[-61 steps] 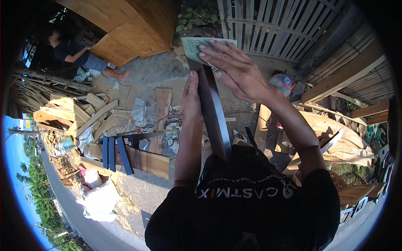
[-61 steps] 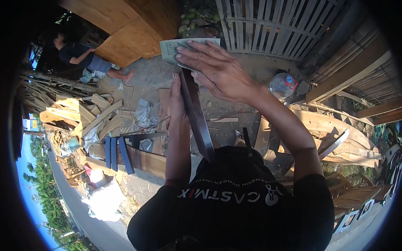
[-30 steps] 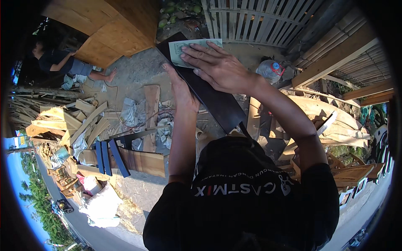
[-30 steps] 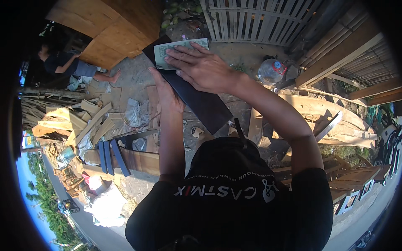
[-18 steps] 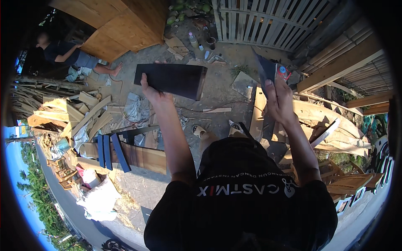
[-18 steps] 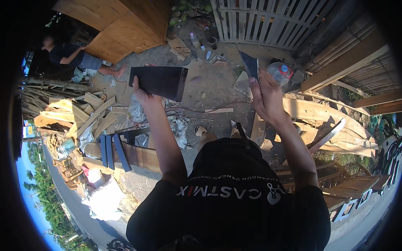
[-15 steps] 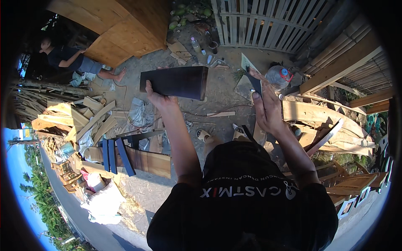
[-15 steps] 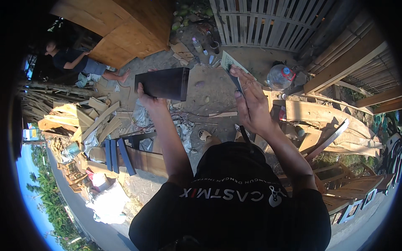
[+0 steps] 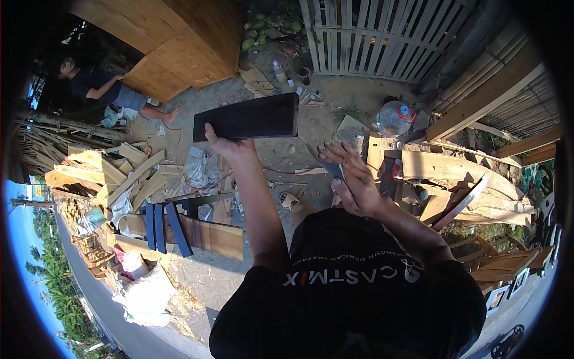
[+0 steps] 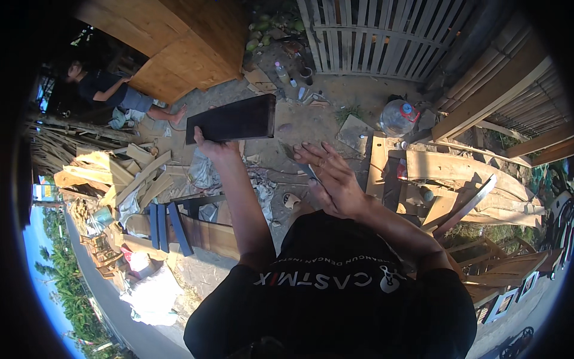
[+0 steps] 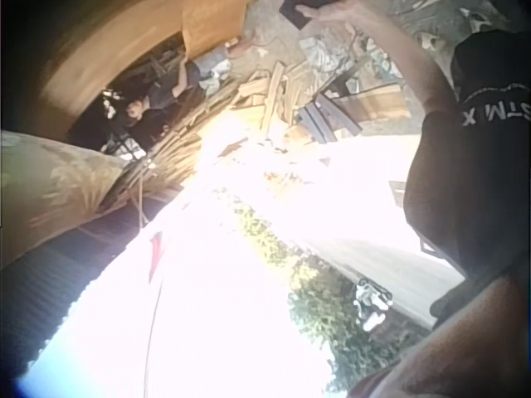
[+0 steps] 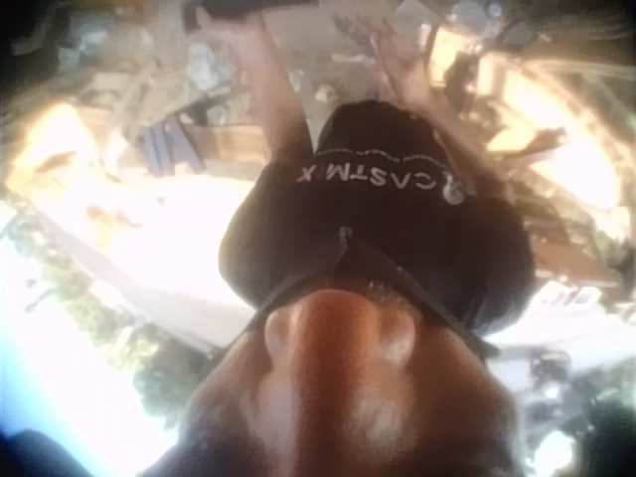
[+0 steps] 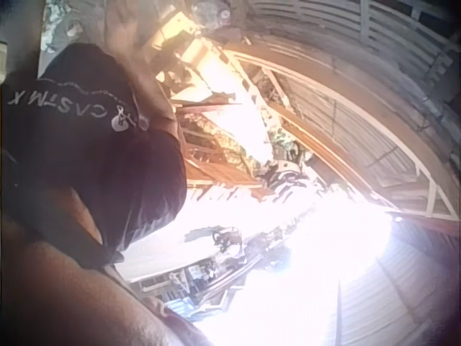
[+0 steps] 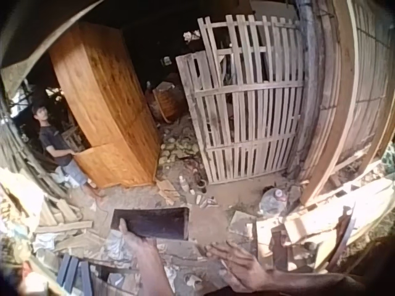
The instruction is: The person sands a dark wooden panel by hand with sandpaper and then uses a spray gun to apply a finish to multiple dark wooden panels.
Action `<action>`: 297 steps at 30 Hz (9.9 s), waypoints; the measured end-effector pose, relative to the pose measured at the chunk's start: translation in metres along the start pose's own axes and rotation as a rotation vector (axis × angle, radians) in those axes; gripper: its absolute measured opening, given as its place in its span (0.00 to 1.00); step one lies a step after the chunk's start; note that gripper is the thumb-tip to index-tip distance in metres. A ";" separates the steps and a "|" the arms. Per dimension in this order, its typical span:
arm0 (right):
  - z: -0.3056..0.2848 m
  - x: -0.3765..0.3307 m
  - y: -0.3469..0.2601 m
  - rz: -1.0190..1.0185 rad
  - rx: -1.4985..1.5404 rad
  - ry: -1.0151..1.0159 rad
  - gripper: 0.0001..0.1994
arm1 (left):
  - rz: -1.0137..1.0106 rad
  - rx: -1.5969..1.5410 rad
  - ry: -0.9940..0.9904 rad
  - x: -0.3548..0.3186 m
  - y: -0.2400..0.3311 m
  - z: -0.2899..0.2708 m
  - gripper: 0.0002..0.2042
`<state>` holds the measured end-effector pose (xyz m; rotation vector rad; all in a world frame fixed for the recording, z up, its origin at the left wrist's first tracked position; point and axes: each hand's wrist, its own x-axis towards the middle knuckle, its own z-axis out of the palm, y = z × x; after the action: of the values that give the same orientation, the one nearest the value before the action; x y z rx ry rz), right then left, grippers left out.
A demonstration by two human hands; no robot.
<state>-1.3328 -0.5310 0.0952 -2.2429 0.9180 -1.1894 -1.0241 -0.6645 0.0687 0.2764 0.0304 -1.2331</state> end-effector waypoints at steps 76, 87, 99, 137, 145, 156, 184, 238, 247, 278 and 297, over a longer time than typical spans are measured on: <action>-0.063 0.090 0.036 -0.201 -0.569 0.203 0.33 | -0.094 1.185 -0.363 -0.106 -0.074 0.040 0.22; -0.010 0.012 0.001 -0.104 -0.476 -0.254 0.37 | -0.550 0.608 -0.088 -0.144 -0.078 0.018 0.27; -0.004 0.059 0.030 -0.019 -0.485 -0.035 0.33 | -0.621 0.619 -0.066 -0.131 -0.080 0.005 0.29; -0.022 0.057 0.110 0.444 -0.284 -0.185 0.13 | 0.538 1.399 -0.120 -0.153 0.063 -0.014 0.22; 0.050 -0.061 0.225 0.627 -0.159 -0.570 0.18 | 1.002 0.363 0.805 -0.165 0.241 -0.172 0.23; 0.162 -0.046 0.266 0.596 -0.263 -0.875 0.19 | 1.104 -0.128 0.904 -0.152 0.340 -0.326 0.24; 0.317 0.198 0.123 1.455 1.319 -0.237 0.22 | 0.439 1.146 1.270 -0.193 0.344 -0.287 0.21; -0.085 -0.824 0.543 1.626 0.222 2.406 0.20 | -2.194 2.714 -0.700 -0.125 -0.187 -0.341 0.53; 0.072 -0.666 0.539 1.802 0.520 1.465 0.47 | -2.215 2.725 -0.770 -0.110 -0.185 -0.352 0.54; 0.088 -0.130 0.228 0.764 -0.242 -0.111 0.09 | -0.501 1.771 -1.154 -0.010 -0.278 -0.145 0.48; 0.141 0.244 0.090 -0.003 -0.352 -0.241 0.45 | 0.400 1.813 -0.539 0.081 0.028 -0.031 0.41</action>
<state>-1.1452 -0.7605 0.0966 -2.5910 1.0926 -0.7802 -0.9668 -0.7236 0.0305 1.3936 -1.5845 -0.5681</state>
